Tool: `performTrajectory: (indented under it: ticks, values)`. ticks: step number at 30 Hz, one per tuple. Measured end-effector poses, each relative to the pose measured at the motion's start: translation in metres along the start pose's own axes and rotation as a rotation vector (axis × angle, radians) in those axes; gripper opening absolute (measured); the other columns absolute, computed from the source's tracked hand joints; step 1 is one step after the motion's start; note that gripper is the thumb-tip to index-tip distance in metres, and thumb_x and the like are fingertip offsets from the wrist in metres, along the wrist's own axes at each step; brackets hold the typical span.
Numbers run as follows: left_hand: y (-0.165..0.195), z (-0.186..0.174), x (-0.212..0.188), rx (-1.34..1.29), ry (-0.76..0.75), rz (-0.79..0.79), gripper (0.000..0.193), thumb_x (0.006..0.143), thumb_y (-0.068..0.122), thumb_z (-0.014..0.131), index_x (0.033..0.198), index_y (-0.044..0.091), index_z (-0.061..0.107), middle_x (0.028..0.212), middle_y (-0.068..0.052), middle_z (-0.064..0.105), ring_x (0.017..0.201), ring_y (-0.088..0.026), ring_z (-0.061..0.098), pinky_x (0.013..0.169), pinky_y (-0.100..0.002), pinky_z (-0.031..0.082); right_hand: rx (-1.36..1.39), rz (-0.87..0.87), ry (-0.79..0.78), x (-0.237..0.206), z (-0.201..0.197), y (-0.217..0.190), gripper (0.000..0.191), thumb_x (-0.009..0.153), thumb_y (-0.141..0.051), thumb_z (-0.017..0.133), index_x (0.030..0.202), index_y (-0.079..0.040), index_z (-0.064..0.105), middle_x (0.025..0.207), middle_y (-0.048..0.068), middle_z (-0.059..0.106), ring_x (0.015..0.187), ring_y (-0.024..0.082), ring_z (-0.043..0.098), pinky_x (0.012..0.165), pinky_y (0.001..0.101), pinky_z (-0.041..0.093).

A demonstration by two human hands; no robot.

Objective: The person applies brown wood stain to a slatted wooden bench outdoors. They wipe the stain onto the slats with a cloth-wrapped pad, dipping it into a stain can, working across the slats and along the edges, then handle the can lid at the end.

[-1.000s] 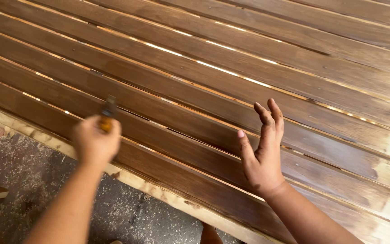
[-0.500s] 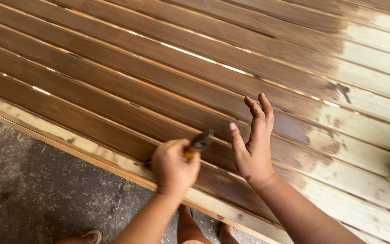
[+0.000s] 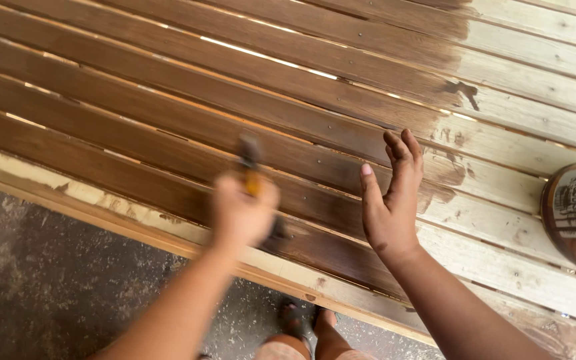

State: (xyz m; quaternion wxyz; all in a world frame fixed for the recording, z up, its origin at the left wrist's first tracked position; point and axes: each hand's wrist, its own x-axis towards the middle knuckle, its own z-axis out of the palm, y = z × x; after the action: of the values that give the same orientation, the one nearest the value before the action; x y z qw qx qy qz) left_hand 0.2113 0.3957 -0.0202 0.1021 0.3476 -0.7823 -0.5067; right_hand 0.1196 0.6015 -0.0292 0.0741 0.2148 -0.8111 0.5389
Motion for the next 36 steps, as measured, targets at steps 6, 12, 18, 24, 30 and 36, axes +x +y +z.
performTrajectory:
  ticks: [6, 12, 18, 24, 30, 36]
  values:
    - [-0.048, -0.155, 0.109, 0.471, 0.324, 0.403, 0.023, 0.095, 0.016, 0.072, 0.076, 0.008, 0.06, 0.067, -0.002, 0.061, 0.06, -0.016, 0.059, 0.056, -0.036, 0.045, -0.101, 0.006, 0.071, -0.027, -0.017, -0.002, 0.052, 0.104, -0.008, 0.059, 0.152, 0.002, 0.04, 0.165, 0.021, 0.023, 0.151, 0.037, 0.038, 0.126, 0.0448, 0.035]
    - [-0.08, -0.181, 0.123, 0.726, 0.402, 0.558, 0.017, 0.095, 0.018, 0.069, 0.083, 0.007, 0.071, 0.074, -0.01, 0.068, 0.07, -0.026, 0.069, 0.071, -0.038, 0.054, -0.125, 0.051, 0.147, -0.052, -0.045, 0.007, 0.05, 0.106, -0.009, 0.059, 0.151, 0.003, 0.04, 0.165, 0.02, 0.024, 0.152, 0.036, 0.039, 0.126, 0.0449, 0.035]
    - [-0.044, -0.07, 0.047, 0.73, 0.401, 0.436, 0.016, 0.088, 0.026, 0.079, 0.083, 0.01, 0.076, 0.069, -0.011, 0.068, 0.065, -0.032, 0.067, 0.062, -0.046, 0.052, -0.074, 0.073, 0.144, -0.061, -0.081, 0.01, 0.051, 0.104, -0.01, 0.058, 0.151, 0.003, 0.04, 0.165, 0.021, 0.023, 0.149, 0.036, 0.041, 0.123, 0.0446, 0.036]
    - [0.011, 0.062, -0.058, 0.511, 0.322, 0.552, 0.012, 0.078, 0.023, 0.079, 0.081, 0.011, 0.076, 0.078, -0.017, 0.071, 0.074, -0.04, 0.068, 0.068, -0.051, 0.053, -0.069, 0.037, 0.108, -0.078, -0.145, 0.028, 0.05, 0.104, -0.01, 0.059, 0.15, 0.001, 0.043, 0.165, 0.021, 0.024, 0.149, 0.036, 0.042, 0.124, 0.0446, 0.036]
    - [0.054, 0.173, -0.152, 0.335, 0.182, 0.459, 0.014, 0.07, 0.018, 0.083, 0.074, 0.009, 0.074, 0.074, -0.015, 0.071, 0.074, -0.038, 0.066, 0.067, -0.051, 0.052, -0.075, 0.023, 0.094, -0.09, -0.209, 0.054, 0.047, 0.103, -0.01, 0.059, 0.148, -0.001, 0.047, 0.163, 0.02, 0.026, 0.148, 0.034, 0.043, 0.124, 0.0431, 0.037]
    - [0.063, 0.222, -0.19, 0.042, 0.112, 0.493, 0.015, 0.078, 0.012, 0.078, 0.071, 0.007, 0.066, 0.071, -0.009, 0.068, 0.069, -0.028, 0.068, 0.066, -0.041, 0.054, -0.048, 0.018, 0.063, -0.087, -0.228, 0.06, 0.046, 0.103, -0.012, 0.059, 0.146, -0.003, 0.049, 0.162, 0.021, 0.027, 0.147, 0.033, 0.043, 0.124, 0.0426, 0.035]
